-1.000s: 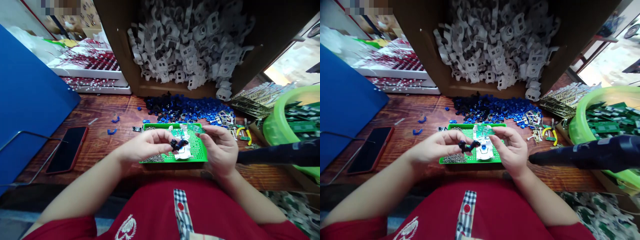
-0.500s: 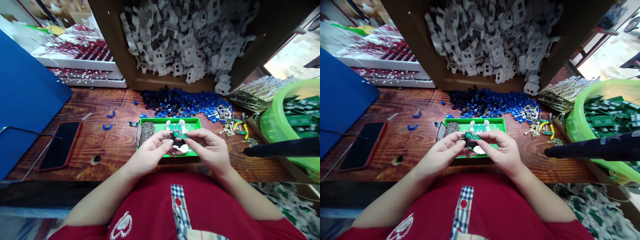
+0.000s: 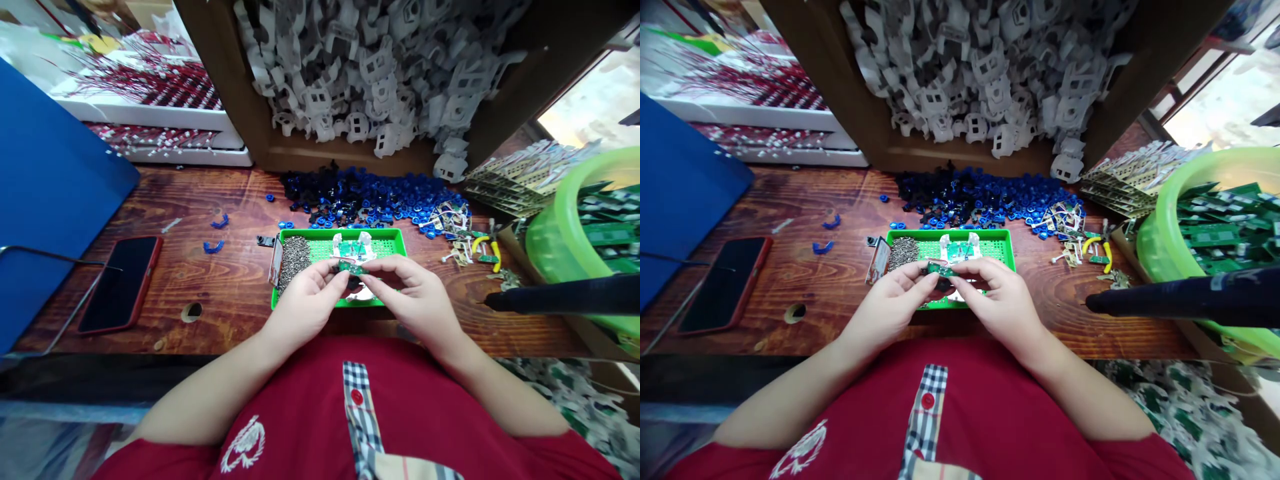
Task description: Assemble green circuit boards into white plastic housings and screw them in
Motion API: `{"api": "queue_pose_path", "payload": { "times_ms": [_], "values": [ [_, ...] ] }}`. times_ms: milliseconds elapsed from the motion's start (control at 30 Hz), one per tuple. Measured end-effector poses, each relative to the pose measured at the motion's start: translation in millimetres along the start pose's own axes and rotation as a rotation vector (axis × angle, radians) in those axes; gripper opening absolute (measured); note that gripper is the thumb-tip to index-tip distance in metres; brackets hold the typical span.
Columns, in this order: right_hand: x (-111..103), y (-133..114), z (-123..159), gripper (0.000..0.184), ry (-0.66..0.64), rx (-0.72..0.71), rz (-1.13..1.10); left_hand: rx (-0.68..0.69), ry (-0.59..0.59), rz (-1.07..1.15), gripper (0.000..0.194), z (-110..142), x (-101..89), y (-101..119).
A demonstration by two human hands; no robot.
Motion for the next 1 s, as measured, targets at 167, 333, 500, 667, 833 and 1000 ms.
{"api": "queue_pose_path", "payload": {
  "times_ms": [167,333,500,667,833,1000],
  "values": [
    [2.2,-2.3,0.4,0.017,0.017,-0.03,0.039,0.113,0.038,-0.14,0.029,1.2,-1.1,-0.6],
    [4.0,-8.1,2.0,0.018,0.025,-0.151,0.149,0.155,0.094,-0.179,0.03,4.5,-0.7,0.1],
    [5.9,-11.4,5.1,0.024,0.033,-0.261,0.24,0.169,0.071,-0.134,0.026,5.5,1.2,2.9],
    [7.8,-14.4,8.0,0.034,0.015,-0.378,0.362,0.205,0.093,-0.146,0.023,6.9,0.9,4.4],
    [8.2,-15.9,9.9,0.035,0.031,-0.394,0.423,0.265,0.109,-0.175,0.022,7.9,1.1,5.2],
    [8.6,-15.2,9.2,0.032,0.058,-0.369,0.36,0.234,0.085,-0.094,0.023,6.2,1.8,3.2]
  ]
}}
Point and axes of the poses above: each hand's wrist, its own z-axis away from the middle knuckle, its own x-axis out of the palm, y = z × x, the point moved 3 cm from there along -z, towards the middle knuckle, and after that the axes turned 10 degrees about -x, right-handed, at the moved point
